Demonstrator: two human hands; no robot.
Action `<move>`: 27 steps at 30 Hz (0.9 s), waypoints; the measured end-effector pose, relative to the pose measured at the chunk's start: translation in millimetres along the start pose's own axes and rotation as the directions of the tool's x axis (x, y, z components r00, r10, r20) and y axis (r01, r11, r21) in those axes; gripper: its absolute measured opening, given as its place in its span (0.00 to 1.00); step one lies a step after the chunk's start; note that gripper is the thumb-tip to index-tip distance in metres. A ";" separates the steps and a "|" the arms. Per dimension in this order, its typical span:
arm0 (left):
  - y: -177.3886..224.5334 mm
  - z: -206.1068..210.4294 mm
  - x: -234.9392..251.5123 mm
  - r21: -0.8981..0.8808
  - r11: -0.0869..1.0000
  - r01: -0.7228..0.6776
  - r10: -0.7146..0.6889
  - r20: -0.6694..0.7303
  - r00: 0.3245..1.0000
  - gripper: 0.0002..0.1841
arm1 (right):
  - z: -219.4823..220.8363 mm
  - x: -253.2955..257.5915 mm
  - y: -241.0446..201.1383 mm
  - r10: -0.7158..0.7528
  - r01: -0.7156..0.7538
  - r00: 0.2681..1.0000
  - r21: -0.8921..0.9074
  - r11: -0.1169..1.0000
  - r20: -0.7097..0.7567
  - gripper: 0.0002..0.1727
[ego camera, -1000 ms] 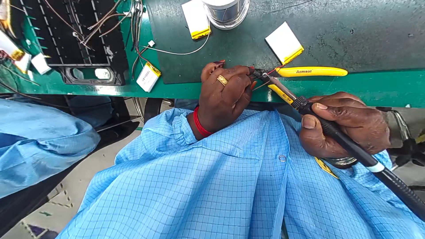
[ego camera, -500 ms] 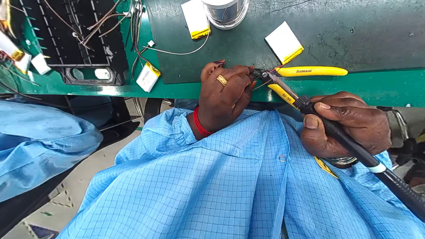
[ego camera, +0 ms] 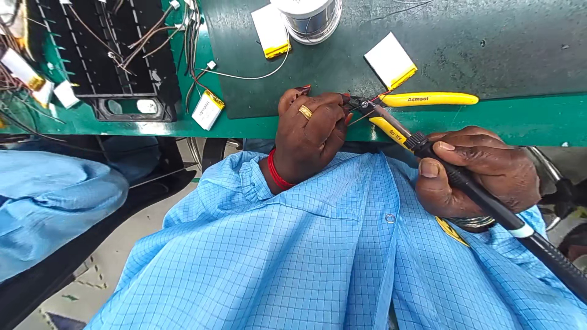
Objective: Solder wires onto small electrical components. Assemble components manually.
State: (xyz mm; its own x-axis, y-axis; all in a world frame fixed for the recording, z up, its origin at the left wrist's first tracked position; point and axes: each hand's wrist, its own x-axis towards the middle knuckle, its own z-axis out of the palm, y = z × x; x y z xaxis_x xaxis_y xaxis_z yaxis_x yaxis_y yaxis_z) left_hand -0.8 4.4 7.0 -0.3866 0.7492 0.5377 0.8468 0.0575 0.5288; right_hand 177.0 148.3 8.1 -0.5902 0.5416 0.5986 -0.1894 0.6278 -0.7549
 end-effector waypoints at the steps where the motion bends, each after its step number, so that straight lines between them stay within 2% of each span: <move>1: 0.0 -0.2 0.2 -0.006 1.000 0.004 -0.004 0.000 1.000 0.09 | 0.0 0.0 0.1 0.002 -0.002 1.000 0.004 1.000 0.000 0.08; 7: 1.3 -3.4 2.2 -0.091 0.993 0.075 -0.073 0.024 0.997 0.09 | -1.1 0.2 -0.3 -0.001 0.001 1.000 -0.004 1.000 0.014 0.09; 13: 1.7 -12.9 13.7 -0.234 0.944 0.233 -0.206 0.133 0.969 0.07 | -3.0 1.2 -2.8 0.004 -0.004 1.000 -0.020 1.000 0.022 0.09; 19: 1.7 -17.5 20.5 -0.225 0.935 0.273 -0.230 0.198 0.953 0.05 | 0.1 1.7 -5.3 0.019 -0.019 1.000 -0.017 1.000 -0.006 0.09; 27: 2.6 -17.8 23.4 -0.205 0.938 0.280 -0.237 0.212 0.948 0.05 | 2.7 8.1 -10.1 0.046 -0.047 0.999 -0.021 0.999 -0.019 0.08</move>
State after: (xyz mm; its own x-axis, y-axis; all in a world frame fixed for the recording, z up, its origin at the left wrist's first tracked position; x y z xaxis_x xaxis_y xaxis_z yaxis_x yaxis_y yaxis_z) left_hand -14.1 10.3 32.7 -0.4897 0.8365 0.2458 0.6110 0.1281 0.7812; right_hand 172.0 144.8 19.8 -0.5832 0.5809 0.5679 -0.1455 0.6131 -0.7765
